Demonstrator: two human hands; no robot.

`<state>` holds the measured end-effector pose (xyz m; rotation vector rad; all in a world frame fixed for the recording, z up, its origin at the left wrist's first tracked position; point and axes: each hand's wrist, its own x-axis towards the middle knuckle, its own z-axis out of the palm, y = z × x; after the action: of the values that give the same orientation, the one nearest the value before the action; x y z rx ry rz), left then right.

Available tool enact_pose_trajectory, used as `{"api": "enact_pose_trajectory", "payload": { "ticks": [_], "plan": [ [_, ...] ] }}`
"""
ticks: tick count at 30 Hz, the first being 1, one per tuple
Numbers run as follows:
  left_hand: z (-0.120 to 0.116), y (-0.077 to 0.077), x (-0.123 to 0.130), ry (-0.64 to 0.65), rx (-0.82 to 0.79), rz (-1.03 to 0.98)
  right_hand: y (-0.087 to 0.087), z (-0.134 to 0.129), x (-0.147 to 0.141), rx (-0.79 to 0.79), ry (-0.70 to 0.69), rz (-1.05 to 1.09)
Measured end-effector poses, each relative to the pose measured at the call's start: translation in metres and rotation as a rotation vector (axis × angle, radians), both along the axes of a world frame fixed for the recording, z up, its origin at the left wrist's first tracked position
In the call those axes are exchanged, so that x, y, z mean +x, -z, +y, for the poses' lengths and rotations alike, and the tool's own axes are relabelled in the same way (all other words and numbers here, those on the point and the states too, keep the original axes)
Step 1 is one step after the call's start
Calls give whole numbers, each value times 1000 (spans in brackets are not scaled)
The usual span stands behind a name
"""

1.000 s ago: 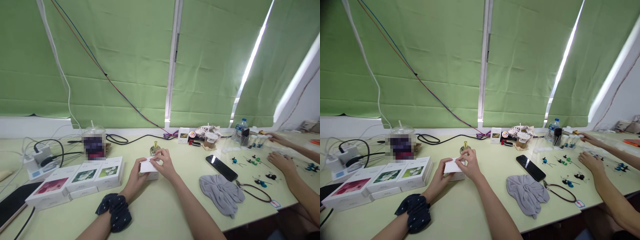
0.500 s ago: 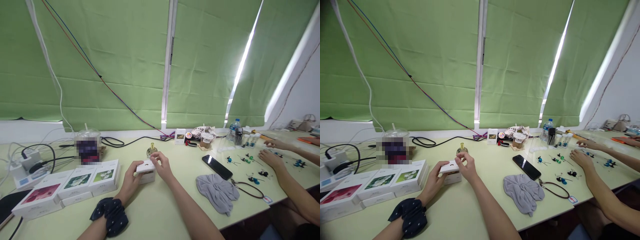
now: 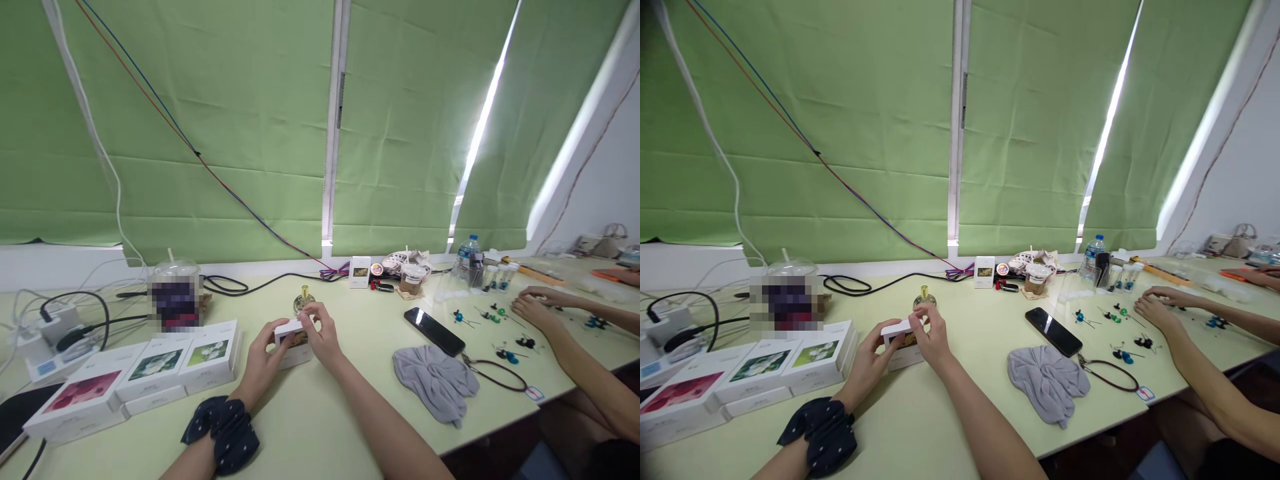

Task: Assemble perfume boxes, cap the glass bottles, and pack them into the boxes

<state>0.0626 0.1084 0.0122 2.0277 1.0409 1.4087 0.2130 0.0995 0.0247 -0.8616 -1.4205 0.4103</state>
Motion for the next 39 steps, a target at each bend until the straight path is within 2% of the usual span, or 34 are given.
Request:
{"api": "enact_pose_trajectory", "payload": {
  "ticks": [5, 12, 18, 27, 39],
  "plan": [
    [-1, 2, -1, 0, -20, 31, 0, 0, 0, 26, 26, 4],
    [0, 4, -1, 8, -31, 27, 5, 4, -2, -31, 82, 64],
    [2, 5, 0, -5, 6, 33, 10, 12, -2, -254, -83, 243],
    [2, 5, 1, -8, -55, 8, 5, 9, -3, -216, -125, 324],
    [0, 11, 4, -44, -60, -36, 6, 12, -2, -322, -164, 382]
  ]
}}
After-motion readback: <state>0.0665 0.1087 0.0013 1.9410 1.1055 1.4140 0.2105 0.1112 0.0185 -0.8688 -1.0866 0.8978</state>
